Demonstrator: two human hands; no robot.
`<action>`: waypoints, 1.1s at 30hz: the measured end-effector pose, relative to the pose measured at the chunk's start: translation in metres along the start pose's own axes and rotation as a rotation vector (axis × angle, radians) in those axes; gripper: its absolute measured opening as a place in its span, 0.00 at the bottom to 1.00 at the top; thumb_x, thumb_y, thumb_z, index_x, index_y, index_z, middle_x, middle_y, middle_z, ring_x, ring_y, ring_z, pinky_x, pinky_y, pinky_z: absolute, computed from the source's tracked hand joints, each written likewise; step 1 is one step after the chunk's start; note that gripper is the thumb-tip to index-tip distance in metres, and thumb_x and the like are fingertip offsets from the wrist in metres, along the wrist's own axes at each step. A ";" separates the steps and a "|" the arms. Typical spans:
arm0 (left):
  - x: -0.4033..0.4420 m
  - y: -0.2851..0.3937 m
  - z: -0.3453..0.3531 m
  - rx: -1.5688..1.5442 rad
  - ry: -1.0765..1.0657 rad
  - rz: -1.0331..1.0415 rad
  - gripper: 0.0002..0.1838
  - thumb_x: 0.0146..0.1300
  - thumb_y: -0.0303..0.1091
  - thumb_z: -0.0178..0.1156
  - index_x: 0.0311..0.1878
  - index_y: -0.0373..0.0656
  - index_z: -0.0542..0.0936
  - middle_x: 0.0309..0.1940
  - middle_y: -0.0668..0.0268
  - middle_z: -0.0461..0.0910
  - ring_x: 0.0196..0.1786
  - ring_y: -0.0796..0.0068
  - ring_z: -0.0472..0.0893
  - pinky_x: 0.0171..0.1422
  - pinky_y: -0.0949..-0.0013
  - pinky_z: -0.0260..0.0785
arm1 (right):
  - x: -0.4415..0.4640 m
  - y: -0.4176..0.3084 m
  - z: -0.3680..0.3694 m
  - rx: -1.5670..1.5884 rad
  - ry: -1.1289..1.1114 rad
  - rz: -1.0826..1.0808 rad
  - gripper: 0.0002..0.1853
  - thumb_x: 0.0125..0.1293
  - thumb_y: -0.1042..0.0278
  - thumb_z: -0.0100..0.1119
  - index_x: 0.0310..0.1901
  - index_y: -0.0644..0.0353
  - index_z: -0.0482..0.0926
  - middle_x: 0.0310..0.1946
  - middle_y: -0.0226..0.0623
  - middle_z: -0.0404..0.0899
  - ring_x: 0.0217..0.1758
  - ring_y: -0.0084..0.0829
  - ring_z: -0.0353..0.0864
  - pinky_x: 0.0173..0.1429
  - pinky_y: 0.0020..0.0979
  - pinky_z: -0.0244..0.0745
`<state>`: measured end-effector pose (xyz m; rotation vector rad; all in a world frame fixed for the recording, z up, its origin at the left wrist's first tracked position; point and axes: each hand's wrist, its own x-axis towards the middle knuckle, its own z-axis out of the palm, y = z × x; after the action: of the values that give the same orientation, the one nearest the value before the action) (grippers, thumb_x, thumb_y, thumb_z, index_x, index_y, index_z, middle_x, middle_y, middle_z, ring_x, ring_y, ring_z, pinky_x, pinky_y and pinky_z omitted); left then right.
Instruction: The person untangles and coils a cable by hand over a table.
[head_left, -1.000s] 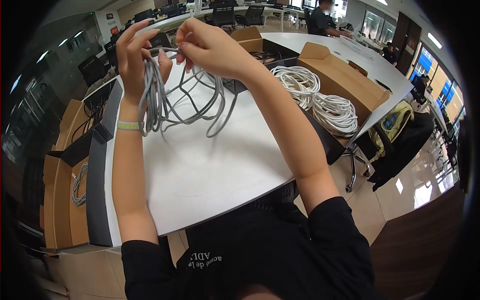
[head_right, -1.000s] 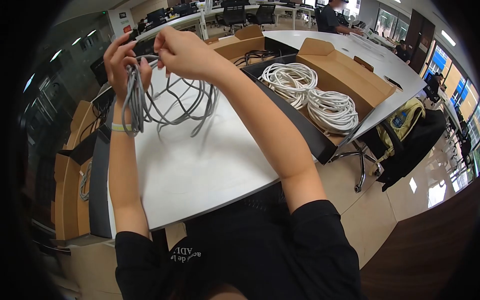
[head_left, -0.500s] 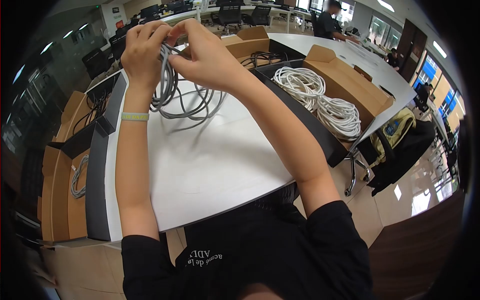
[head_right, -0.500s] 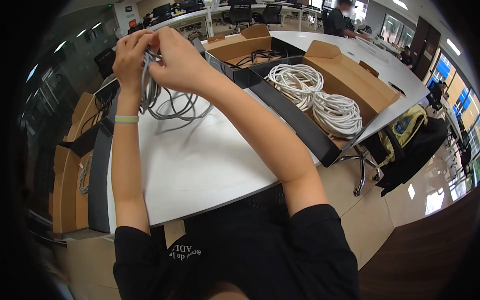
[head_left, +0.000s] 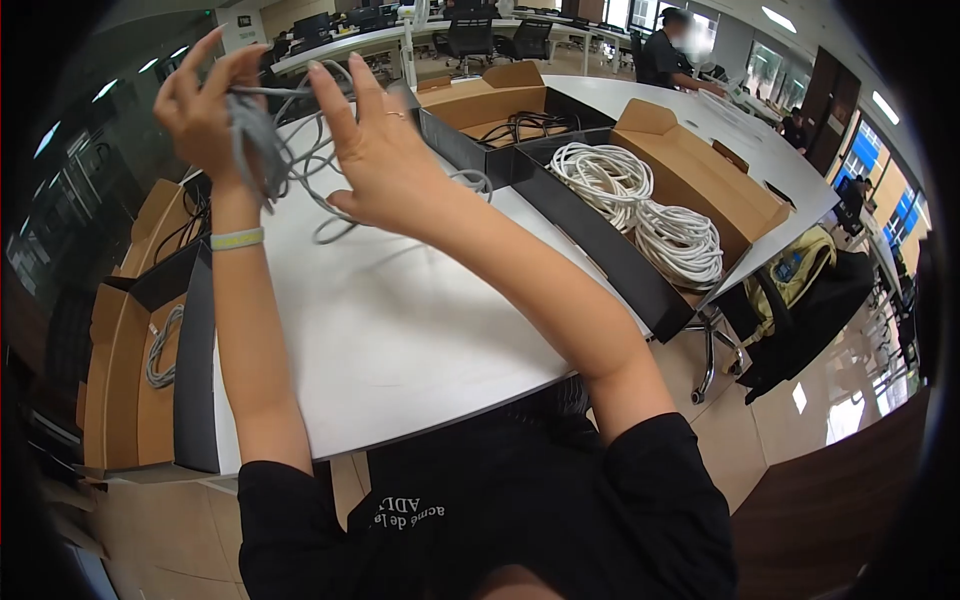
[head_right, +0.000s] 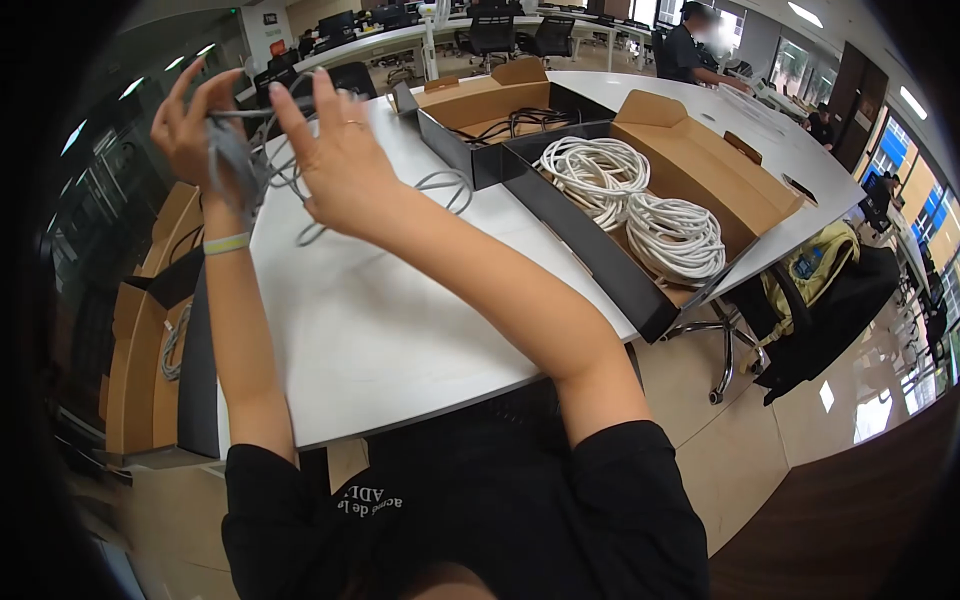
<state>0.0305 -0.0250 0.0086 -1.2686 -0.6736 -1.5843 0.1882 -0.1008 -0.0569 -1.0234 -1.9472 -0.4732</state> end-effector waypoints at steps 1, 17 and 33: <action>0.006 -0.013 -0.006 0.027 0.012 0.112 0.04 0.58 0.35 0.63 0.32 0.59 0.85 0.43 0.79 0.81 0.44 0.74 0.75 0.45 0.71 0.70 | -0.001 0.003 -0.001 -0.094 -0.057 0.070 0.62 0.43 0.65 0.73 0.71 0.46 0.32 0.68 0.61 0.40 0.65 0.64 0.56 0.64 0.63 0.51; -0.009 -0.079 -0.012 -0.552 -0.019 -0.709 0.38 0.69 0.63 0.29 0.39 0.42 0.82 0.30 0.66 0.77 0.33 0.75 0.72 0.46 0.70 0.63 | -0.047 0.118 0.070 -0.090 -0.295 0.134 0.49 0.52 0.33 0.59 0.71 0.30 0.43 0.64 0.53 0.61 0.59 0.55 0.70 0.57 0.44 0.70; -0.034 -0.010 0.021 -0.166 -0.143 0.035 0.16 0.67 0.49 0.50 0.35 0.56 0.86 0.44 0.65 0.81 0.51 0.63 0.73 0.57 0.53 0.54 | 0.039 0.020 -0.022 0.375 0.156 -0.126 0.52 0.42 0.34 0.69 0.62 0.66 0.62 0.43 0.51 0.76 0.43 0.46 0.78 0.48 0.37 0.73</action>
<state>0.0296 0.0084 -0.0156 -1.5194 -0.6141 -1.5574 0.2038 -0.0849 -0.0138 -0.6102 -1.8752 -0.2345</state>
